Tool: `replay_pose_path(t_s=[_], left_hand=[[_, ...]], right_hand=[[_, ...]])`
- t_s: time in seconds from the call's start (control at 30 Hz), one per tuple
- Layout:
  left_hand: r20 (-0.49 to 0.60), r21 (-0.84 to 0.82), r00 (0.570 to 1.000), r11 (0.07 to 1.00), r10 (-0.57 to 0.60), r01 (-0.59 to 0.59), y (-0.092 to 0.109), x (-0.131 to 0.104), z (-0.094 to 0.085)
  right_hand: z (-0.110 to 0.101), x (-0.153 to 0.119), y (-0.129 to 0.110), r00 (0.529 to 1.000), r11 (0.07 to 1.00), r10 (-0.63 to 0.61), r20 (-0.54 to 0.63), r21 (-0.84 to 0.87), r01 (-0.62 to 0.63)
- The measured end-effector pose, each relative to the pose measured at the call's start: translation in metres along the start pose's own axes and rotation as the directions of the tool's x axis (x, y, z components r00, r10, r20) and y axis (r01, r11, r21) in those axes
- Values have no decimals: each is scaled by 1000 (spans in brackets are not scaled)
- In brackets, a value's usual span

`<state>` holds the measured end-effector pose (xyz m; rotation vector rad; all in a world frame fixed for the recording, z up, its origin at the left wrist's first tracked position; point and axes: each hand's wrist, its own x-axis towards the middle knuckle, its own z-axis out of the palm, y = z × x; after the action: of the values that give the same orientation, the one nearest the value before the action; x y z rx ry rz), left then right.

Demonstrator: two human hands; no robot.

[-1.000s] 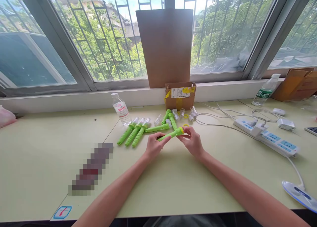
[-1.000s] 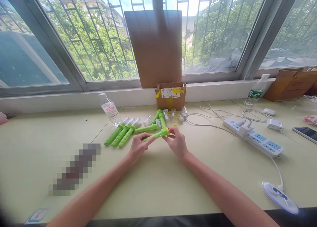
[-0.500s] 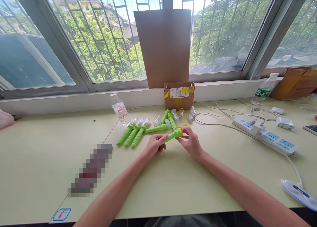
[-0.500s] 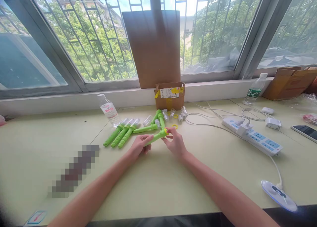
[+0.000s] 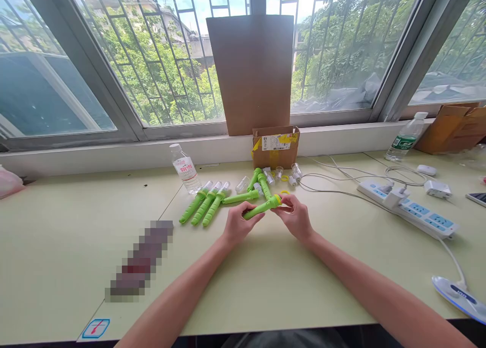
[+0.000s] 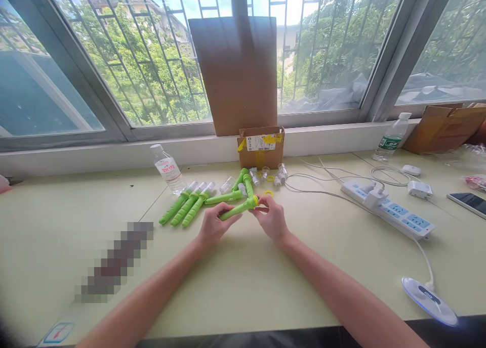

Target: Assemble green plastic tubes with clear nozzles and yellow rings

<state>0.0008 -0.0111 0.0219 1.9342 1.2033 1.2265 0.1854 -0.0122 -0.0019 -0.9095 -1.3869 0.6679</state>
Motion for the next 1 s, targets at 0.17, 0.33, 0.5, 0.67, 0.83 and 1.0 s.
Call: replay_pose_path(t_s=[0.17, 0.33, 0.5, 0.67, 0.83, 1.0], left_hand=[[15, -74, 996, 994, -85, 86, 3, -1, 0], [89, -176, 971, 956, -222, 234, 4, -2, -1], [169, -269, 925, 886, -342, 377, 4, -1, 0], [222, -340, 891, 825, -395, 451, 2, 0, -2], [285, -330, 860, 799, -424, 503, 1, 2, -5], [357, -291, 828, 791, -432, 538, 1, 5, -10]], right_hand=[[-1, 0, 0, 1000, 1000, 22, -6, -5, -22], [-2, 1, 1, 997, 998, 53, 49, -39, -51], [-3, 2, 1, 993, 998, 41, 106, -56, -35], [-4, 3, 3, 992, 996, -23, 126, -80, 33], [-3, 2, 4, 997, 995, -44, 71, -89, 50], [-3, 1, 1, 997, 993, -55, 57, -98, 60]])
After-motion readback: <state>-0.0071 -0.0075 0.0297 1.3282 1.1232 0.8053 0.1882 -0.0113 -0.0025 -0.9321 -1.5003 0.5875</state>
